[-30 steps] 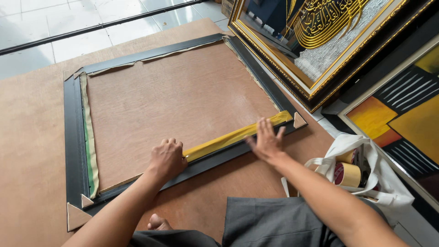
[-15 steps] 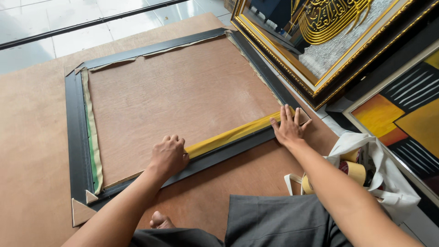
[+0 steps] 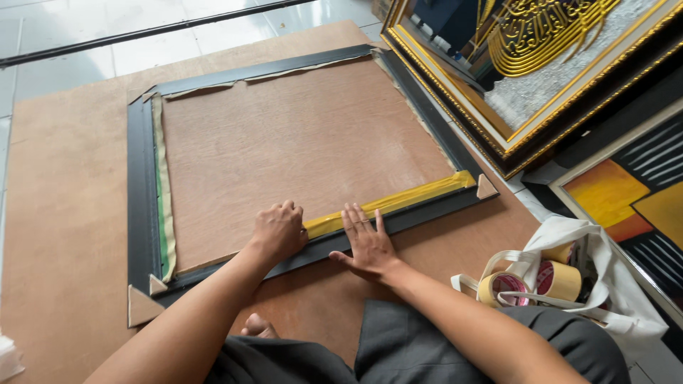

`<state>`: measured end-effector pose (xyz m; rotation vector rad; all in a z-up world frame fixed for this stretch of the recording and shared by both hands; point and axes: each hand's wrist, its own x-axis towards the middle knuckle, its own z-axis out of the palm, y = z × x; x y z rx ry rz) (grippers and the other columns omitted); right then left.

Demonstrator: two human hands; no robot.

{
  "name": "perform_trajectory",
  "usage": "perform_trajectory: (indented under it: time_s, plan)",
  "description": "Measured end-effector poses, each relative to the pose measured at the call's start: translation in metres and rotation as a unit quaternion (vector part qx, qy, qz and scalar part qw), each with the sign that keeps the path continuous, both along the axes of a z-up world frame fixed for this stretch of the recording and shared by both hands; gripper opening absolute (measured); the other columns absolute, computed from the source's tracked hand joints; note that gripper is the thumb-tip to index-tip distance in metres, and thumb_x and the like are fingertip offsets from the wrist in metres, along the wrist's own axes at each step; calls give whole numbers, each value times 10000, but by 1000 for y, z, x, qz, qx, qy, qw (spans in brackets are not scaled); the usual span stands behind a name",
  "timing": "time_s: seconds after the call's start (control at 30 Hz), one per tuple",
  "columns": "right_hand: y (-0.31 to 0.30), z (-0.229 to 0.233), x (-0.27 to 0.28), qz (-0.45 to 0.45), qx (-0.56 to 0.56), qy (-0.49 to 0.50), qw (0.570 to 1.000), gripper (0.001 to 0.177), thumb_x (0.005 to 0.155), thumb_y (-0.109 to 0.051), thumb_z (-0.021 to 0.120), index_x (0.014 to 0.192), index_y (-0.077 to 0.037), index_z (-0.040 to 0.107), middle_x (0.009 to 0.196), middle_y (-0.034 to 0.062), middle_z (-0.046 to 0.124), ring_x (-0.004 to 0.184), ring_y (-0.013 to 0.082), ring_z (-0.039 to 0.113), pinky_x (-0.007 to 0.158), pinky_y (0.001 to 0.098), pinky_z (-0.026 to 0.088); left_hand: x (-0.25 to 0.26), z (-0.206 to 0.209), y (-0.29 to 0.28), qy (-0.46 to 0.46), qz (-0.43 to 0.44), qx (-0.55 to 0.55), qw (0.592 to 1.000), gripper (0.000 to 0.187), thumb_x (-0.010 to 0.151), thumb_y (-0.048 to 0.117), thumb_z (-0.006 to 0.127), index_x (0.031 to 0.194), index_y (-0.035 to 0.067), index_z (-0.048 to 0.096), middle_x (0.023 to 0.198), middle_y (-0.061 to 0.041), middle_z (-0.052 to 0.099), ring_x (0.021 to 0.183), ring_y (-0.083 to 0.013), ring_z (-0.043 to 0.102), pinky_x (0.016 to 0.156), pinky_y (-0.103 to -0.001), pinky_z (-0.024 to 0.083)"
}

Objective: The person tapes the back of a picture frame using a roll of yellow tape and wipes the frame edges with a cloth.

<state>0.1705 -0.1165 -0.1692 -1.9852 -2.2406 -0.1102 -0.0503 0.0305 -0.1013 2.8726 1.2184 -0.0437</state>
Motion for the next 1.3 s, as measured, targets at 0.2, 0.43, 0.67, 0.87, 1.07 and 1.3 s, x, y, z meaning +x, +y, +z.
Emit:
perform_trajectory:
  time_s: [0.2, 0.43, 0.67, 0.87, 1.07, 1.3]
  plan:
    - [7, 26, -17, -83, -125, 18, 988, 1117, 1045, -904, 209, 1782, -65, 242, 1890, 189, 201, 1767, 368, 121, 1343, 797, 78, -8, -7, 7, 1, -32, 55, 998, 469, 866, 549, 732, 1159, 184, 763, 1061, -20, 716, 948, -300, 808, 840, -505, 613]
    - [15, 33, -64, -42, -117, 10, 992, 1120, 1056, -871, 267, 1793, -30, 210, 1891, 234, 174, 1761, 400, 125, 1365, 754, 82, -22, 13, 17, 31, -20, -11, 999, 718, 889, 553, 777, 1471, 165, 614, 1185, -49, 740, 1081, -332, 813, 896, -530, 623]
    - [15, 35, -64, -59, -155, 59, 984, 1040, 1083, -857, 216, 1834, -144, 120, 1927, 110, 97, 1786, 300, 35, 1417, 678, 10, -36, 14, 17, -5, 27, -52, 998, 702, 835, 75, 750, 1438, 239, 432, 1213, -21, 737, 1141, -326, 813, 941, -521, 661]
    - [19, 51, -60, -70, -176, 72, 979, 1022, 1090, -849, 196, 1846, -172, 80, 1934, 75, 73, 1786, 261, 18, 1427, 641, -34, -10, 12, 29, -10, 15, 50, 999, 822, 755, 70, 865, 1453, 275, 482, 1167, -19, 765, 1144, -319, 793, 888, -517, 671]
    - [12, 56, -55, -71, -202, 69, 974, 1012, 1092, -845, 137, 1850, -184, 25, 1941, 65, 15, 1790, 250, -27, 1434, 626, -47, -96, -13, 34, -20, 80, 37, 996, 1009, 847, 303, 942, 1731, 302, 456, 1412, -144, 762, 1353, -403, 727, 1126, -634, 519]
    - [21, 28, -44, -53, -145, 71, 985, 972, 1122, -829, 170, 1850, -189, 100, 1930, 88, 115, 1785, 270, 67, 1414, 669, 25, -433, 27, 46, 144, 322, 11, 936, 672, 881, 182, 797, 1472, 418, 582, 1226, -40, 832, 1229, -312, 821, 1037, -523, 630]
